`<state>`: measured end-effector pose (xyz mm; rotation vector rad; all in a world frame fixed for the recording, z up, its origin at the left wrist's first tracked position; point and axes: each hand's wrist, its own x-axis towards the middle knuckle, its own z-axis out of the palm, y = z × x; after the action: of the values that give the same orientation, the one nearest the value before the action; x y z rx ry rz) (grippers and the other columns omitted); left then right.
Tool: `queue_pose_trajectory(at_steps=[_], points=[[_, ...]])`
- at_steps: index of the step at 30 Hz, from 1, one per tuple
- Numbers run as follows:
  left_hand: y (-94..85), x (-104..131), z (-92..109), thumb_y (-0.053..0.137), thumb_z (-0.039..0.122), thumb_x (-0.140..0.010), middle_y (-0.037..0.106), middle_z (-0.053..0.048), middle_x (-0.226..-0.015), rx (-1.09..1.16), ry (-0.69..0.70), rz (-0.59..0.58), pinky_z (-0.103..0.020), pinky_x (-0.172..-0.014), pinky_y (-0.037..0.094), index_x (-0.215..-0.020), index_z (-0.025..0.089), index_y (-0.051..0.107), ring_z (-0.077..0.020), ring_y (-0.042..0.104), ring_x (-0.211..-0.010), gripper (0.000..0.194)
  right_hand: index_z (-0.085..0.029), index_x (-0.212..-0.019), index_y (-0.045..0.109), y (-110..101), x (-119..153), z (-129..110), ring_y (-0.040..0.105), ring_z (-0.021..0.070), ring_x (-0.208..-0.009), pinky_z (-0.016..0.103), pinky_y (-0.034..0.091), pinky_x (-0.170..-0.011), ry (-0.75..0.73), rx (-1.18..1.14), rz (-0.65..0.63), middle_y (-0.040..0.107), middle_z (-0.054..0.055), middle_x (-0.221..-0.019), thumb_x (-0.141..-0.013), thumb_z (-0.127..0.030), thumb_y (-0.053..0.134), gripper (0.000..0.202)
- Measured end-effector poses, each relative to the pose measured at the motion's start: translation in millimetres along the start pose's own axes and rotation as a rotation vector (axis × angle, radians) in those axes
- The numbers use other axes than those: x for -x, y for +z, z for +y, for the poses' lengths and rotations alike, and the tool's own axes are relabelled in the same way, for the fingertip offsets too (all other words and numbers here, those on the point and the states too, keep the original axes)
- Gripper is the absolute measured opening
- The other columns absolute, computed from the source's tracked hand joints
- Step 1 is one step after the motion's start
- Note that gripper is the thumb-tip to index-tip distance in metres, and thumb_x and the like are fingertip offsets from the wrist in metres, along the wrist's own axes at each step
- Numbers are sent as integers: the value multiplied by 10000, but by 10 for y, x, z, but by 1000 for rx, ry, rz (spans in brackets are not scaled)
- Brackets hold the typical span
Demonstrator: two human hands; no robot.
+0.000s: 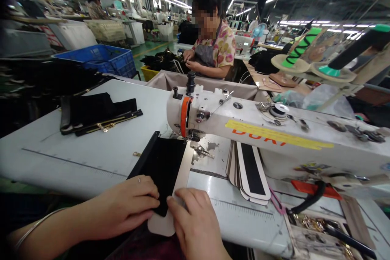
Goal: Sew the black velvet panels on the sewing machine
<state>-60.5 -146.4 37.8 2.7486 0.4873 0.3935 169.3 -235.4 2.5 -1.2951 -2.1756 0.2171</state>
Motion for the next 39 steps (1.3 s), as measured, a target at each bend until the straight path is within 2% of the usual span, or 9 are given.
queue_pose_trajectory(at_steps=[2, 5, 8, 17, 19, 22, 27, 33, 39], points=[[-5, -148, -124, 512, 205, -962, 633, -88, -1215, -34, -31, 15, -409, -1054, 426, -1242, 187, 601, -233, 554, -1155, 294, -222, -1233, 617, -8, -19, -7, 572, 218, -1038, 374, 500, -834, -25, 25, 20, 638, 75, -1168, -920, -121, 502, 348], [54, -355, -354, 507, 240, -978, 493, -125, -1447, -181, -36, 25, -501, -1167, 286, -1428, 160, 443, -277, 386, -1386, 461, -220, -1231, 622, -4, -21, 15, 580, 222, -1033, 362, 495, -816, -62, 84, 21, 650, 71, -1165, -911, -141, 516, 347], [132, -446, -494, 495, 281, -991, 482, -132, -1463, -234, -37, -8, -524, -1172, 265, -1428, 153, 442, -283, 370, -1405, 458, -236, -1246, 618, 6, -15, 54, 585, 217, -1027, 347, 487, -805, -95, 147, 5, 662, 55, -1160, -903, -146, 521, 367], [186, -621, -606, 466, 217, -999, 512, -145, -1429, -288, -61, 17, -521, -1161, 287, -1400, 136, 466, -280, 397, -1388, 409, -215, -1219, 638, 5, -153, 101, 589, 233, -989, 364, 482, -801, -30, 161, 53, 677, 62, -1139, -930, -206, 536, 307], [174, -600, -584, 457, 187, -1000, 570, -130, -1367, -252, -24, 28, -521, -1173, 278, -1361, 127, 505, -268, 411, -1376, 369, -217, -1227, 634, 8, -181, 123, 584, 236, -999, 375, 481, -810, -6, 154, 57, 671, 68, -1147, -937, -203, 532, 308], [130, -440, -452, 497, 218, -988, 649, -78, -1254, -83, 47, 45, -460, -1192, 292, -1243, 164, 596, -220, 489, -1306, 279, -215, -1207, 644, -1, -205, 161, 585, 232, -992, 379, 482, -811, 5, 128, 66, 670, 71, -1133, -944, -205, 532, 287], [83, -156, -256, 451, 121, -961, 660, -81, -1247, 86, 141, 28, -372, -1179, 348, -1195, 160, 596, -177, 549, -1249, 278, -201, -1170, 659, -32, -214, 196, 590, 207, -948, 350, 490, -796, -43, 63, 76, 680, 61, -1089, -959, -197, 507, 260], [153, -184, -353, 448, 82, -935, 667, -87, -1248, 88, 178, 96, -362, -1143, 402, -1226, 136, 572, -185, 561, -1246, 321, -217, -1189, 652, -58, -241, 220, 593, 217, -949, 351, 494, -797, -41, 83, 57, 679, 63, -1104, -970, -222, 486, 275], [179, -311, -482, 453, 77, -941, 657, -72, -1266, -12, 150, 85, -357, -1104, 437, -1196, 139, 594, -199, 550, -1259, 298, -231, -1185, 646, -48, -294, 272, 577, 240, -1003, 391, 483, -832, -9, 108, 51, 667, 65, -1137, -956, -186, 495, 278]])
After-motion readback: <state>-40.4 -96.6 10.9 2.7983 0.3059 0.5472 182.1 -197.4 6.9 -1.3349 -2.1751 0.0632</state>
